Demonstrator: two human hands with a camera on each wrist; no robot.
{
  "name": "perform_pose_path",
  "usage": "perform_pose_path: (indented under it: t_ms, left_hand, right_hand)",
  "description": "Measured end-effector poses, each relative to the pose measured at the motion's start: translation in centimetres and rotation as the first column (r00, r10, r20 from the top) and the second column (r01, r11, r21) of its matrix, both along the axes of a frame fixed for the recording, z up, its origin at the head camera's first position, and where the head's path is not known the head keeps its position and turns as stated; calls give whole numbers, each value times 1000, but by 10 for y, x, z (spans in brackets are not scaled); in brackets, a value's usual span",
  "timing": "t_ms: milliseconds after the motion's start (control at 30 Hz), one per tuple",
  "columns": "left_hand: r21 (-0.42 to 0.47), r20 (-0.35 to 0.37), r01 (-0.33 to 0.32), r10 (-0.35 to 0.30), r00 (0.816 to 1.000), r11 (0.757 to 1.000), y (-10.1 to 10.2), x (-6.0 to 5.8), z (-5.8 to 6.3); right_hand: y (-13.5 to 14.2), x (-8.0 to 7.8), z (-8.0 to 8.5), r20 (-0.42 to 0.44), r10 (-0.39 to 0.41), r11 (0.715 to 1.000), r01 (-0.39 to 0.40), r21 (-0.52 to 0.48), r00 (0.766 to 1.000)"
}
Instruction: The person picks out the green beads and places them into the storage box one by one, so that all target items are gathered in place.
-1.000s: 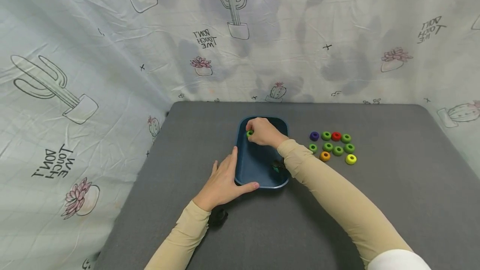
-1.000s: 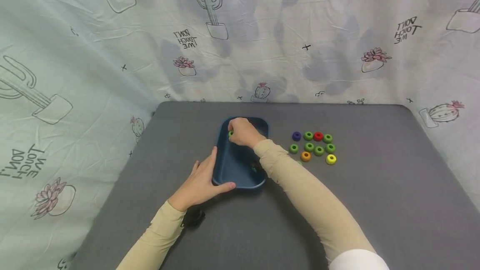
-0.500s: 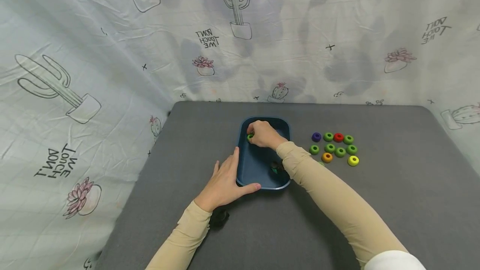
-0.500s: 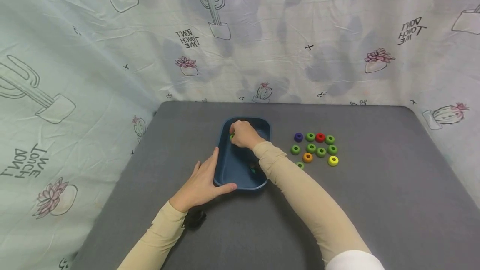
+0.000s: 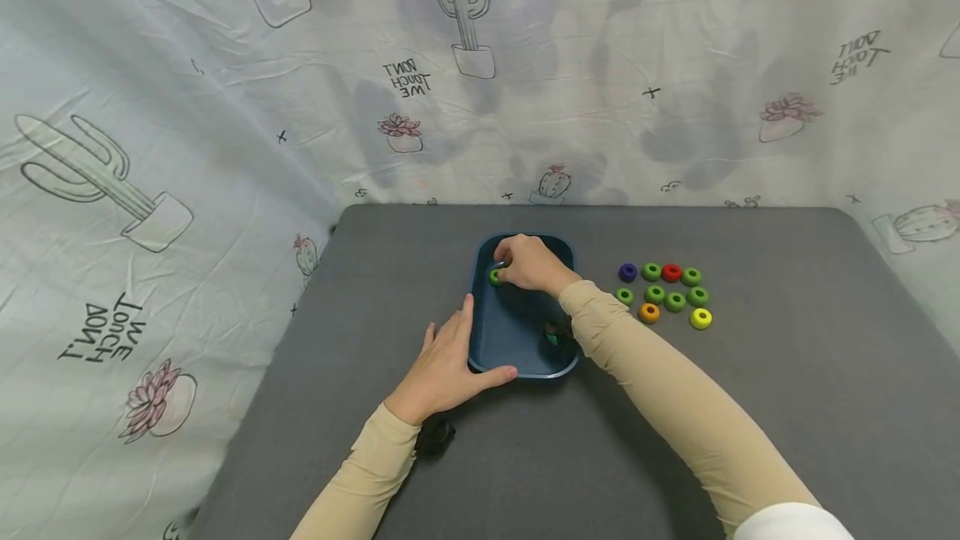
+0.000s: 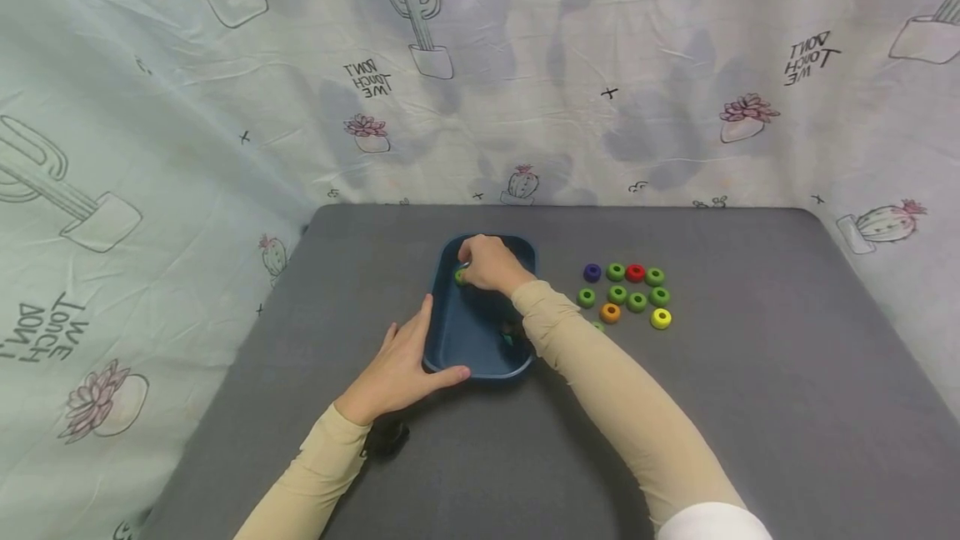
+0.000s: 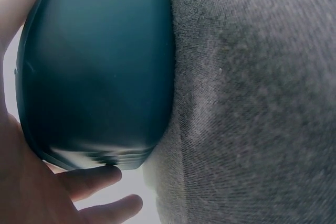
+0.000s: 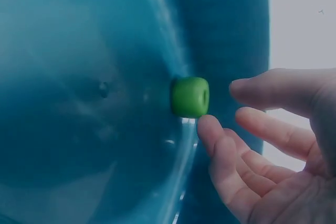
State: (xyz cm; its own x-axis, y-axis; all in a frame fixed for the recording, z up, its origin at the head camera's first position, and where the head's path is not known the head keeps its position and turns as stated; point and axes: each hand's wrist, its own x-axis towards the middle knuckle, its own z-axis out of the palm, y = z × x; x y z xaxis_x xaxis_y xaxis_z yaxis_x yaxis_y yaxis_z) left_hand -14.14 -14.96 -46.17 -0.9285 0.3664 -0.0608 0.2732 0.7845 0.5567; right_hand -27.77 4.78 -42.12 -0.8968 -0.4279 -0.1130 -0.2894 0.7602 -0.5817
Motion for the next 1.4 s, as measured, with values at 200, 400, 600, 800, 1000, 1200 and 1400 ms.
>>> perform_pose_path:
  t_ms: [200,400,600,800,1000,1200,1400]
  left_hand:
    - [-7,8,-1,1,1000,1000,0,0,1]
    - [-15,15,-5,5,1000,1000,1,0,2]
    - [-18,22,-6,6,1000,1000,0,0,1]
    - [-8,19,-9,9,1000,1000,1,1,2]
    - [-3,24,-5,5,1000,1000,3,2,3]
    - [5,29,-6,6,1000,1000,3,0,3]
    - [9,31,-8,7,999,1000,3,0,3]
  right_hand:
    - [5,5,8,-24,5,1000,-6,-30,1000]
    - [12,12,15,-34,2,999,-4,-45,999]
    - [20,23,24,-49,7,997,-11,-78,999]
    - [32,35,34,-73,0,992,-9,-125,997]
    - [53,52,43,-105,-16,987,-1,-159,994]
    - [73,68,55,-148,-48,982,20,-190,988]
    - [92,82,56,-198,-86,982,50,-180,976]
